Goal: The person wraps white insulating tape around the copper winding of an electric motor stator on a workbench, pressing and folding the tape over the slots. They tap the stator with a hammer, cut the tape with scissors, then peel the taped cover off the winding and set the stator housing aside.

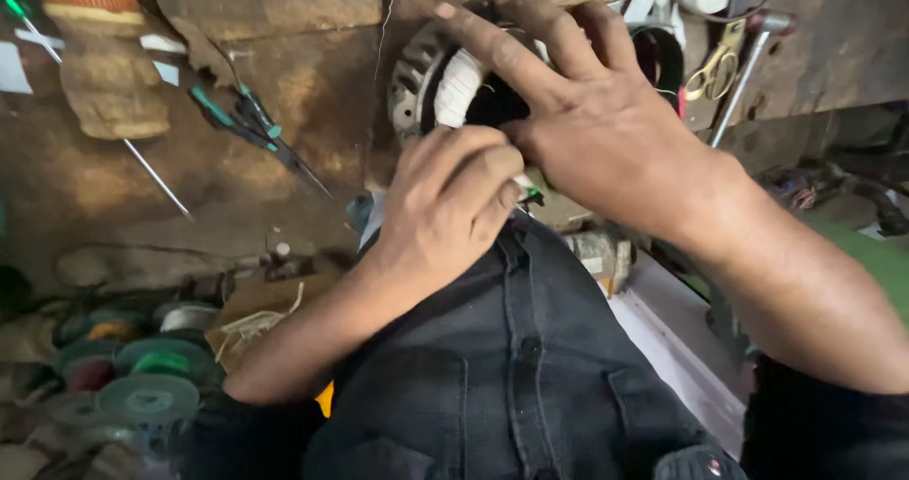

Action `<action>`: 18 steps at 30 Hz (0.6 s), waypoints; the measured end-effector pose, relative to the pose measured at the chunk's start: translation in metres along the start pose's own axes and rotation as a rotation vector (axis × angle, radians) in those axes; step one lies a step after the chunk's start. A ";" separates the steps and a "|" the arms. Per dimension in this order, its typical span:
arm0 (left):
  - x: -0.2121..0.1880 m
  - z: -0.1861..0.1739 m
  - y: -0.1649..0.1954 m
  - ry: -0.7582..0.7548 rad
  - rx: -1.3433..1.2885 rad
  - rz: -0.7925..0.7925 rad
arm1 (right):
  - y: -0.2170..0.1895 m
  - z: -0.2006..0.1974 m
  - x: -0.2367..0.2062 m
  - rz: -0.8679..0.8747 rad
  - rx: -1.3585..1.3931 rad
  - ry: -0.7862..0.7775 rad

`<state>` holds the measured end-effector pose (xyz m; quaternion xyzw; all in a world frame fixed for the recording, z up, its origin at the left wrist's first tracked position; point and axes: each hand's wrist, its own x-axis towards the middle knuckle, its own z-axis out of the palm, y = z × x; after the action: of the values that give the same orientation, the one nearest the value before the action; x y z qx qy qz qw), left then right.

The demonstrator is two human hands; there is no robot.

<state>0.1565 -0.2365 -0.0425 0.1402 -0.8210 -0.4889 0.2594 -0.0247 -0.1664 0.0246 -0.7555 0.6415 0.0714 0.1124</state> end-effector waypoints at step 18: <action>0.019 0.001 0.007 -0.005 0.042 -0.120 | -0.077 0.058 -0.104 0.037 0.807 0.757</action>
<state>0.1406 -0.2409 -0.0312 0.1933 -0.8217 -0.4868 0.2244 0.0356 -0.0403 0.0012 -0.6138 0.6269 -0.4547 0.1535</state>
